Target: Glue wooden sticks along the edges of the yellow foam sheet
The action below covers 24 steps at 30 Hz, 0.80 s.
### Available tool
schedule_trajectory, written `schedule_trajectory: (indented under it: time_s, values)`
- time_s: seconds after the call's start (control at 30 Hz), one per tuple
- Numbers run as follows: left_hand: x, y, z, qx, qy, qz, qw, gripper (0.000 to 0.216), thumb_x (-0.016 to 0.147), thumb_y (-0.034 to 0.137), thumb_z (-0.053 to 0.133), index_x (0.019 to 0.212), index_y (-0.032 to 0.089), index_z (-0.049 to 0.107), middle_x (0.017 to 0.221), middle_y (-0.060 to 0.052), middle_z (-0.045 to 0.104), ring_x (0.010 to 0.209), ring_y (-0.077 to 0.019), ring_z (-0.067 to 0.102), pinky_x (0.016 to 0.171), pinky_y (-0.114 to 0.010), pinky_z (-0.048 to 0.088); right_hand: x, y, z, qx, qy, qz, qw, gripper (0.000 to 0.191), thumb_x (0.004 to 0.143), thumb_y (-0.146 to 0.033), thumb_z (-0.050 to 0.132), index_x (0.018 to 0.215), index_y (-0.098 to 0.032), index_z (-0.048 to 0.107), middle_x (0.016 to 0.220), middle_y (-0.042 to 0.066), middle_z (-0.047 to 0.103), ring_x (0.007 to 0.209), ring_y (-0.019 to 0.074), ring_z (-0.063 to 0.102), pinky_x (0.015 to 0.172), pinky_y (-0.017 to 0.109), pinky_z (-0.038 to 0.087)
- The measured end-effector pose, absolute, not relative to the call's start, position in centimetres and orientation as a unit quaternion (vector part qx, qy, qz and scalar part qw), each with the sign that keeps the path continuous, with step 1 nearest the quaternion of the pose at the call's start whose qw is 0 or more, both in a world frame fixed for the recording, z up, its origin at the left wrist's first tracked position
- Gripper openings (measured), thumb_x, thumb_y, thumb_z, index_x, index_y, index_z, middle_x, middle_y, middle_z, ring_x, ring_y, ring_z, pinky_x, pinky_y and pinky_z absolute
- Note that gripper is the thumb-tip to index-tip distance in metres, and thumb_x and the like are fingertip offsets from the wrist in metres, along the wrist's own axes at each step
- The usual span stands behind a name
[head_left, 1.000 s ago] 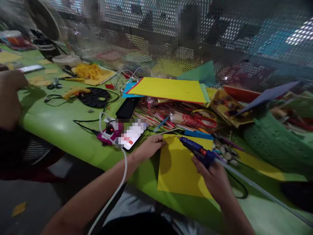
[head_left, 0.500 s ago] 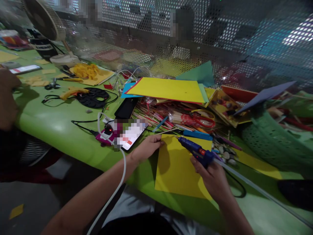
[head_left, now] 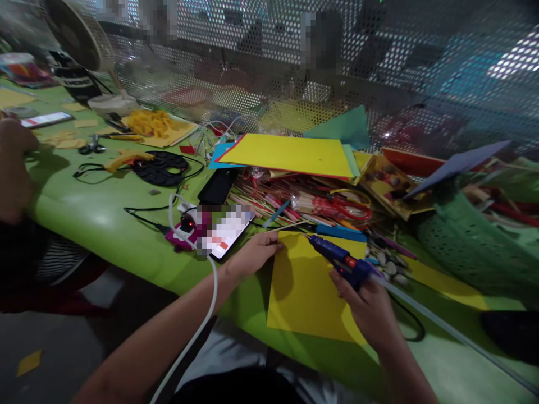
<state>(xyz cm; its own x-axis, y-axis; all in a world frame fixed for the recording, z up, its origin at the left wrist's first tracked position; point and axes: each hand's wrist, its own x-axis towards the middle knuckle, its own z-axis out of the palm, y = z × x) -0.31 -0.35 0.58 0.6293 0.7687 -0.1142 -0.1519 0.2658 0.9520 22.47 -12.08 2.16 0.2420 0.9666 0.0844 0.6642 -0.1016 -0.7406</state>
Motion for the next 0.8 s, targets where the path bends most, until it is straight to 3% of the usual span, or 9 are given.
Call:
schedule_trajectory:
  time_s: [0.37, 0.53, 0.7, 0.8]
  values:
    - [-0.3, -0.3, 0.2, 0.522, 0.281, 0.308, 0.744, 0.027, 0.081, 0.031, 0.066, 0.102, 0.016, 0.074, 0.101, -0.007, 0.074, 0.099, -0.0227, 0.065, 0.096, -0.035, 0.045, 22.8, -12.1, 2.4, -0.715, -0.57, 0.216, 0.343, 0.04, 0.083, -0.059, 0.058, 0.08, -0.02, 0.062, 0.068, 0.003, 0.061, 0.064, 0.0202, 0.056, 0.06, 0.031, 0.045]
    - [-0.4, -0.5, 0.7, 0.522, 0.288, 0.303, 0.743, 0.025, 0.08, 0.029, 0.067, 0.101, 0.017, 0.075, 0.1, -0.007, 0.075, 0.102, -0.0237, 0.065, 0.097, -0.035, 0.045, 23.8, -12.5, 2.1, -0.709, -0.541, 0.28, 0.356, 0.041, 0.082, -0.058, 0.061, 0.077, -0.018, 0.067, 0.061, 0.002, 0.061, 0.057, 0.0182, 0.054, 0.054, 0.029, 0.044]
    - [-0.4, -0.6, 1.1, 0.519, 0.299, 0.304, 0.741, 0.025, 0.08, 0.032, 0.069, 0.099, 0.017, 0.075, 0.099, -0.007, 0.075, 0.098, -0.0238, 0.065, 0.096, -0.036, 0.045, 23.7, -12.8, 1.8, -0.684, -0.539, 0.31, 0.382, 0.042, 0.082, -0.056, 0.062, 0.096, -0.017, 0.073, 0.085, 0.007, 0.073, 0.07, 0.0216, 0.063, 0.059, 0.03, 0.05]
    - [-0.4, -0.4, 0.8, 0.512, 0.302, 0.296, 0.747, 0.026, 0.078, 0.033, 0.071, 0.098, 0.016, 0.075, 0.099, -0.007, 0.075, 0.098, -0.0238, 0.066, 0.096, -0.036, 0.045, 23.4, -12.9, 2.1, -0.677, -0.579, 0.266, 0.368, 0.037, 0.083, -0.052, 0.062, 0.095, -0.019, 0.072, 0.091, 0.008, 0.073, 0.08, 0.0235, 0.065, 0.067, 0.031, 0.051]
